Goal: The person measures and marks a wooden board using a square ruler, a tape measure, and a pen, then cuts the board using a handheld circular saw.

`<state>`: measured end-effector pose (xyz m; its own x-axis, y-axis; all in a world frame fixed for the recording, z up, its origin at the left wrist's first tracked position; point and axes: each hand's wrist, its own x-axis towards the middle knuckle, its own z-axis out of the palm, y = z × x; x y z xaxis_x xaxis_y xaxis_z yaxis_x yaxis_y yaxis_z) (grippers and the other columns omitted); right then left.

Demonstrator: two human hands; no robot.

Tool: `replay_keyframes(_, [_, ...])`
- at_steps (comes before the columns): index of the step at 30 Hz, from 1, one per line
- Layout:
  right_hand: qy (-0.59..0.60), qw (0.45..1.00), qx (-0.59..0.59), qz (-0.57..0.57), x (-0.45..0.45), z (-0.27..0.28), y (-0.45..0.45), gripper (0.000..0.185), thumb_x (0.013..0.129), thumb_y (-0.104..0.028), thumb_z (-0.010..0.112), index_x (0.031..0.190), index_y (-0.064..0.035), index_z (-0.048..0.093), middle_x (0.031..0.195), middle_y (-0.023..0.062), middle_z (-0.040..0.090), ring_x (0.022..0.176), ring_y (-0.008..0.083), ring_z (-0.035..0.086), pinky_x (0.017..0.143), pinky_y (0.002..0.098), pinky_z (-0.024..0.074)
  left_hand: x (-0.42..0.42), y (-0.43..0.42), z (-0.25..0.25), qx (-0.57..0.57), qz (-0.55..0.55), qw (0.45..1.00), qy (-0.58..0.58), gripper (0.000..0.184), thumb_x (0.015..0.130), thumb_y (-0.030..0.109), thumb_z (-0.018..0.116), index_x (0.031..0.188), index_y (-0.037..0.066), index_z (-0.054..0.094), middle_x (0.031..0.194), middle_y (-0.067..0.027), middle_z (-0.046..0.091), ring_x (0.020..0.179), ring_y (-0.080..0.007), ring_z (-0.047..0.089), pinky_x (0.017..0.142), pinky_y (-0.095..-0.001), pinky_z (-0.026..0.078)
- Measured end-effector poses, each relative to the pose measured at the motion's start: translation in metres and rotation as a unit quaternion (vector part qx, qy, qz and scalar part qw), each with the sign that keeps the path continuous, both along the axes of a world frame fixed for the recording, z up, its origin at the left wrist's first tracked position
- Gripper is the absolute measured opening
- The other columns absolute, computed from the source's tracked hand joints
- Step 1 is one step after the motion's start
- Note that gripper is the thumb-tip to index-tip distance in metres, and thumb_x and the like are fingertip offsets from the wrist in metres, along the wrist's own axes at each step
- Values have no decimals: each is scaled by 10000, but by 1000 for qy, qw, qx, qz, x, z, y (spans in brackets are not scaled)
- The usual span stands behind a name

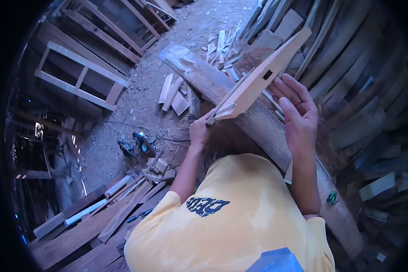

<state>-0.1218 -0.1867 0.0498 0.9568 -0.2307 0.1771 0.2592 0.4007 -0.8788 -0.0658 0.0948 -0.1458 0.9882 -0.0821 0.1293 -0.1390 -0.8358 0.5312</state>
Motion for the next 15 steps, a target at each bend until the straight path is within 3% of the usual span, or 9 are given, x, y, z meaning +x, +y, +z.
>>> replay_keyframes(4, [13, 996, -68, -49, 7, 2, 11, 521, 936, 30, 619, 1446, 72, 519, 1376, 230, 647, 1301, 299, 630, 1156, 404, 454, 9, 10, -16, 6, -7, 1000, -8, 463, 875, 424, 764, 1321, 306, 716, 890, -213, 727, 797, -425, 715, 689, -525, 577])
replay_keyframes(6, [18, 993, -79, -83, 8, 3, 17, 503, 925, 14, 680, 1414, 48, 565, 1365, 196, 661, 1280, 273, 647, 1086, 349, 490, 9, 10, -18, 7, -7, 1000, -3, 454, 878, 415, 761, 1317, 309, 718, 877, -211, 727, 786, -425, 715, 684, -530, 575])
replay_keyframes(11, [3, 986, -128, -108, 21, 4, 29, 499, 919, 24, 686, 1405, 46, 575, 1357, 183, 669, 1278, 263, 647, 1081, 343, 493, 14, 16, -21, -19, 3, 1000, -13, 455, 879, 441, 754, 1316, 320, 718, 871, -208, 728, 769, -433, 712, 674, -532, 572])
replay_keyframes(15, [-6, 973, -196, -121, 32, 9, 42, 490, 905, 21, 715, 1381, 37, 599, 1345, 156, 682, 1264, 233, 650, 1093, 340, 483, 21, 18, -4, 4, 11, 998, 54, 484, 872, 439, 769, 1328, 287, 715, 909, -200, 744, 821, -425, 722, 705, -504, 579])
